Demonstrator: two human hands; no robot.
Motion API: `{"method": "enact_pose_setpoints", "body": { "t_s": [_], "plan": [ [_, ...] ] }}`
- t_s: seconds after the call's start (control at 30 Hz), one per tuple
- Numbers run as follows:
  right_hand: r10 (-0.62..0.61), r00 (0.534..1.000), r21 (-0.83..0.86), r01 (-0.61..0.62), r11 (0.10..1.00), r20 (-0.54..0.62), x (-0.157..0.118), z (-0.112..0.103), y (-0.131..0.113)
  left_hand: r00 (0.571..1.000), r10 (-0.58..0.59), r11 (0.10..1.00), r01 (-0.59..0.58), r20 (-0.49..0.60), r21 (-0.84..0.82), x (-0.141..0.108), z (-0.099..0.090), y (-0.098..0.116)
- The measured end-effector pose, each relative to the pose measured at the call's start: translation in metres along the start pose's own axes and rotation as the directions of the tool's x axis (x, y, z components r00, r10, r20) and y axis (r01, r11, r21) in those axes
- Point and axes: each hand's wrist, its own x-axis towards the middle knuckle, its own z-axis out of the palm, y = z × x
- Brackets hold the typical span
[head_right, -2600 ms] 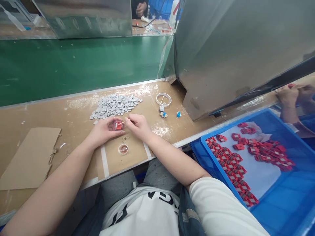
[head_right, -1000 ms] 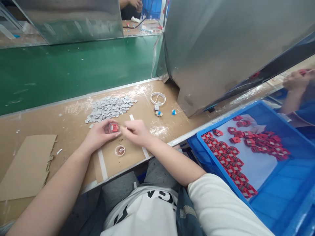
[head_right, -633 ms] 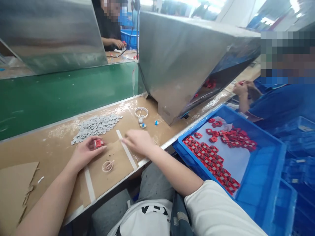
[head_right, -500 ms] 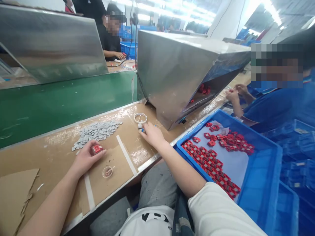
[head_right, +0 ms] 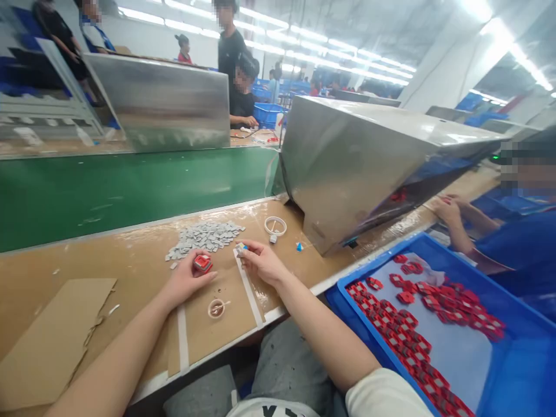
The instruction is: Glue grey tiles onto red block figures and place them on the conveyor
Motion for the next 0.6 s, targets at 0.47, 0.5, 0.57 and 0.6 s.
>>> {"method": "enact_pose_setpoints", "body": {
  "t_s": [0.47,0.5,0.57,0.6],
  "plan": [
    [-0.164,0.978,-0.031,0.169,0.985,0.125,0.078,0.064,0.022,0.997,-0.028,0.952,0.047,0.069,-0.302,0.001,-0.019,-0.003],
    [-0.202,0.964,-0.086,0.219,0.972,0.17,0.076,0.061,0.021,0.985,-0.02,0.94,0.076,0.171,-0.332,0.0,-0.022,-0.003],
    [-0.265,0.916,-0.175,0.326,0.929,0.301,0.071,0.056,0.016,0.935,0.001,0.907,0.149,0.354,-0.395,-0.001,-0.025,-0.006],
    [-0.279,0.884,-0.205,0.373,0.905,0.374,0.069,0.054,0.013,0.907,0.014,0.884,0.185,0.42,-0.429,-0.001,-0.026,-0.009]
  ]
}}
